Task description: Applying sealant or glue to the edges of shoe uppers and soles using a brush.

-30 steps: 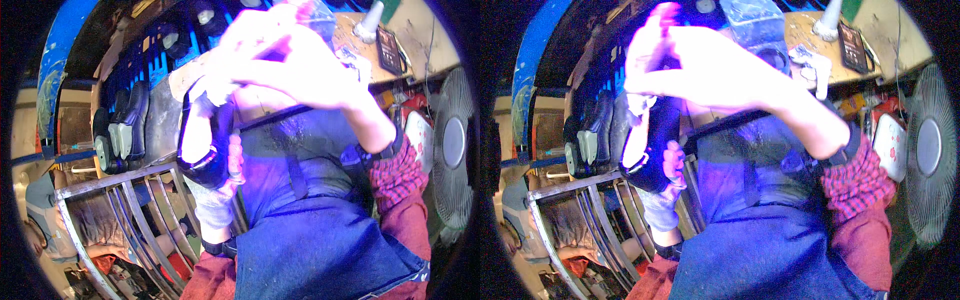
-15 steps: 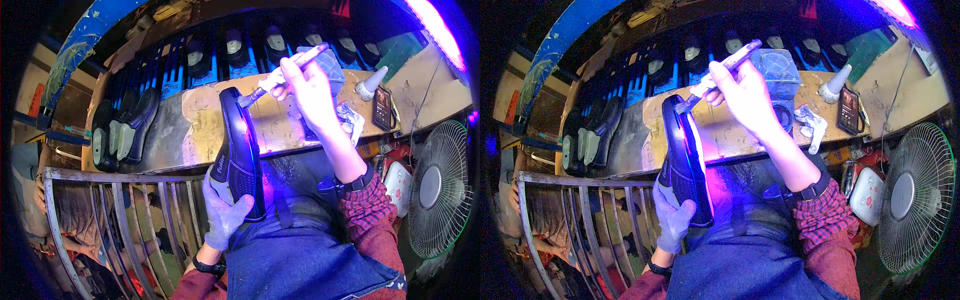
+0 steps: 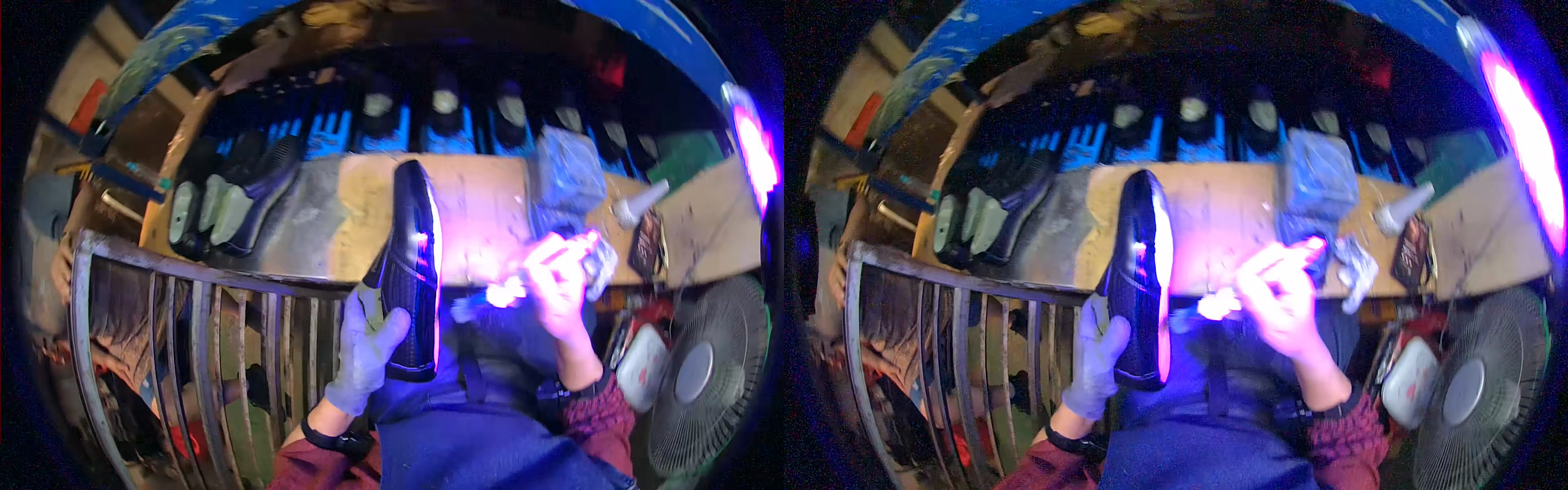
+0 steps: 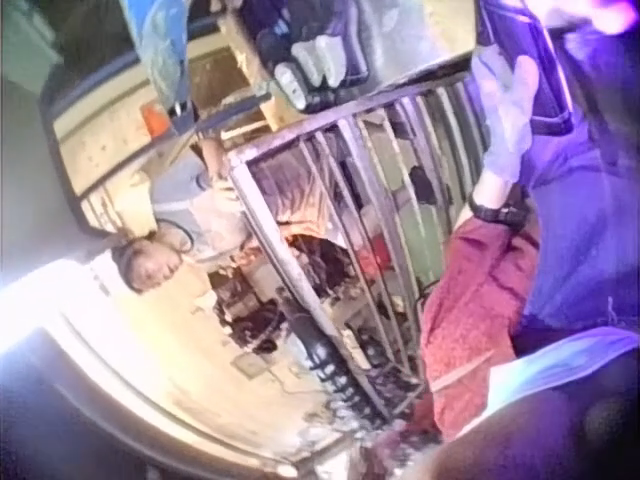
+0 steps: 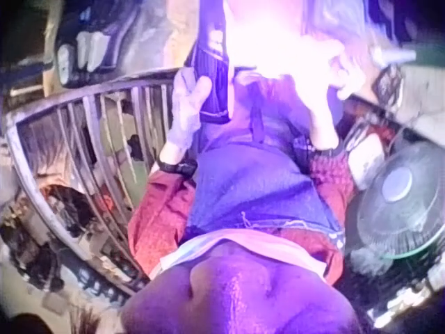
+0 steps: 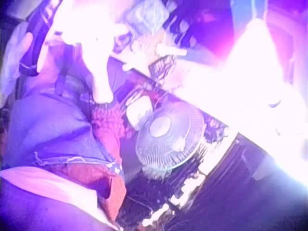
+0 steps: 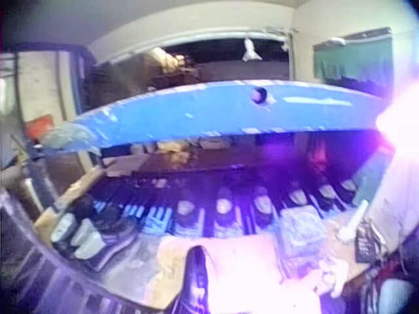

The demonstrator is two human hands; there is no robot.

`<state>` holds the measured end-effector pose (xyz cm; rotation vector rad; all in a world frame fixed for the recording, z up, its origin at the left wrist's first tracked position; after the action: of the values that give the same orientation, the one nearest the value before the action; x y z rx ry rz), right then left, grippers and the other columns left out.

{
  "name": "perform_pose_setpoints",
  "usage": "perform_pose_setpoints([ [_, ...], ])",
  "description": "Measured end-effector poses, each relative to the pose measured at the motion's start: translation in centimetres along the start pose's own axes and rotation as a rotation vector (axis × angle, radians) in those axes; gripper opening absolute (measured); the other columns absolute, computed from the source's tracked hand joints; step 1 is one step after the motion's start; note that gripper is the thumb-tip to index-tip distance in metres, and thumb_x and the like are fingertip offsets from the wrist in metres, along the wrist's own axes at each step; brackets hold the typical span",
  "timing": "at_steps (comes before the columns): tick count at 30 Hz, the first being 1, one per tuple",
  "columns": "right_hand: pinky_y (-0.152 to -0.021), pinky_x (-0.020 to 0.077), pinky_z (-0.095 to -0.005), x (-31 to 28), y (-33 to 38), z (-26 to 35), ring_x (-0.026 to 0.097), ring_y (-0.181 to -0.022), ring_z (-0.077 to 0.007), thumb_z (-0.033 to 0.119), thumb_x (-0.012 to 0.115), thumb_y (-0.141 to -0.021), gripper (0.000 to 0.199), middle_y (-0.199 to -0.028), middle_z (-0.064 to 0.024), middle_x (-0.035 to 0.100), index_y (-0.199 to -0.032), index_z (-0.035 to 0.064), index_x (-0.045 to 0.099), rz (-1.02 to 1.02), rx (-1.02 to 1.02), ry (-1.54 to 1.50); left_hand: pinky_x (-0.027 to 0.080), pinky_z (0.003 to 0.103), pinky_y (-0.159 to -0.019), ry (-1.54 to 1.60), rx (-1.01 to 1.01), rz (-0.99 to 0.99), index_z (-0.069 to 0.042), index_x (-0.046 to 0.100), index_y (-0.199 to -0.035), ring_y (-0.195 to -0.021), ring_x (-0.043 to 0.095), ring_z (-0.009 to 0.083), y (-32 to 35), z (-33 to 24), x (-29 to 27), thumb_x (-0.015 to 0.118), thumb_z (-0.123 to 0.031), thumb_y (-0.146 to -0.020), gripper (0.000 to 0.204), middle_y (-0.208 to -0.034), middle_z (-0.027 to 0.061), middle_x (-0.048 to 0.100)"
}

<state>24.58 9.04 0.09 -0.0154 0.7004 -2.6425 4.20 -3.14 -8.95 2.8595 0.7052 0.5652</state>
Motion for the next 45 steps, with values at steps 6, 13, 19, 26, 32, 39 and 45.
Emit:
perform_pose_setpoints([
  [6, -0.049, 0.0443, -0.0235, -6.6, 0.5, -4.2, 0.054, -0.058, -0.0135, 0.022, 0.050, -0.093, 0.016, -0.079, -0.0123, 0.058, -0.092, 0.0062, 0.045, -0.258, 0.235, -0.212, 0.053, 0.023, -0.067, 0.159, -0.146, 0.203, -0.003, 0.051, -0.121, -0.074, 0.062, 0.0095, -8.3, -7.8, 2.6, 0.049, -0.037, -0.094, 0.044, -0.093, 0.0033, 0.063],
  [13, -0.044, 0.0427, -0.0211, -9.7, 0.1, -5.8, 0.049, -0.051, -0.0115, 0.024, 0.049, -0.095, 0.020, -0.077, -0.0132, 0.056, -0.093, 0.0059, 0.042, -0.388, 0.208, -0.266, 0.046, 0.042, -0.088, -1.330, 0.279, -0.344, 0.011, 0.039, -0.122, -0.108, 0.055, 0.0392, -29.0, -16.8, -3.4, 0.067, -0.056, -0.067, 0.091, -0.108, 0.0318, 0.058],
  [19, -0.040, 0.0368, -0.0172, -10.8, -0.6, -7.4, 0.046, -0.051, -0.0074, 0.026, 0.049, -0.095, 0.020, -0.079, -0.0094, 0.054, -0.094, 0.0068, 0.046, -0.450, 0.254, -0.178, 0.045, 0.040, -0.092, -1.787, 0.046, -0.320, -0.006, 0.066, -0.108, -0.107, 0.059, 0.0323, -40.4, -12.8, -5.6, 0.058, -0.058, -0.073, 0.063, -0.116, 0.0194, 0.060],
  [26, -0.040, 0.0376, -0.0192, -11.0, -0.3, -7.4, 0.046, -0.052, -0.0087, 0.025, 0.048, -0.095, 0.018, -0.077, -0.0096, 0.054, -0.091, 0.0077, 0.044, -0.445, 0.262, -0.171, 0.044, 0.040, -0.091, -1.733, 0.286, -0.405, 0.007, 0.057, -0.112, -0.107, 0.057, 0.0361, -30.9, -19.5, -6.2, 0.059, -0.066, -0.069, 0.085, -0.112, 0.0310, 0.057],
  [32, -0.046, 0.0412, -0.0205, -11.6, 2.6, -7.5, 0.052, -0.059, -0.0104, 0.021, 0.049, -0.095, 0.012, -0.079, -0.0094, 0.058, -0.098, 0.0097, 0.046, -0.463, 0.281, -0.206, 0.047, 0.041, -0.089, -2.185, 0.061, -0.090, 0.006, 0.041, -0.126, -0.101, 0.059, 0.0367, -22.6, -14.7, -12.9, 0.074, -0.050, -0.062, 0.091, -0.111, 0.0246, 0.057],
  [39, -0.071, 0.0474, -0.0291, -12.1, 1.1, -5.2, 0.058, -0.078, -0.0137, 0.007, 0.052, -0.091, 0.007, -0.084, -0.0053, 0.060, -0.094, 0.0008, 0.055, -0.247, 0.137, 0.427, 0.048, 0.042, -0.086, -2.210, 0.095, 0.213, -0.005, 0.026, -0.140, -0.097, 0.060, 0.0380, -13.3, -10.5, -5.2, 0.075, -0.046, -0.061, 0.102, -0.110, 0.0257, 0.057],
  [45, -0.067, 0.0468, -0.0326, -11.8, 0.5, -4.3, 0.060, -0.073, -0.0248, 0.013, 0.059, -0.085, 0.014, -0.079, -0.0125, 0.060, -0.094, 0.0033, 0.056, -0.083, 0.118, 0.731, 0.047, 0.040, -0.085, -2.204, 0.066, 0.219, -0.012, 0.016, -0.145, -0.094, 0.062, 0.0359, -12.8, -9.5, -4.0, 0.074, -0.046, -0.060, 0.109, -0.100, 0.0243, 0.061],
])
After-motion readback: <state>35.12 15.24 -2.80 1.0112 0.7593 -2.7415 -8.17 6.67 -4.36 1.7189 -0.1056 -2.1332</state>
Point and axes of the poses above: each hand's wrist, its own y-axis away from the middle knuckle, its own x-axis out of the palm, z = x × y, the point moved 10 cm from there along -y, towards the middle knuckle
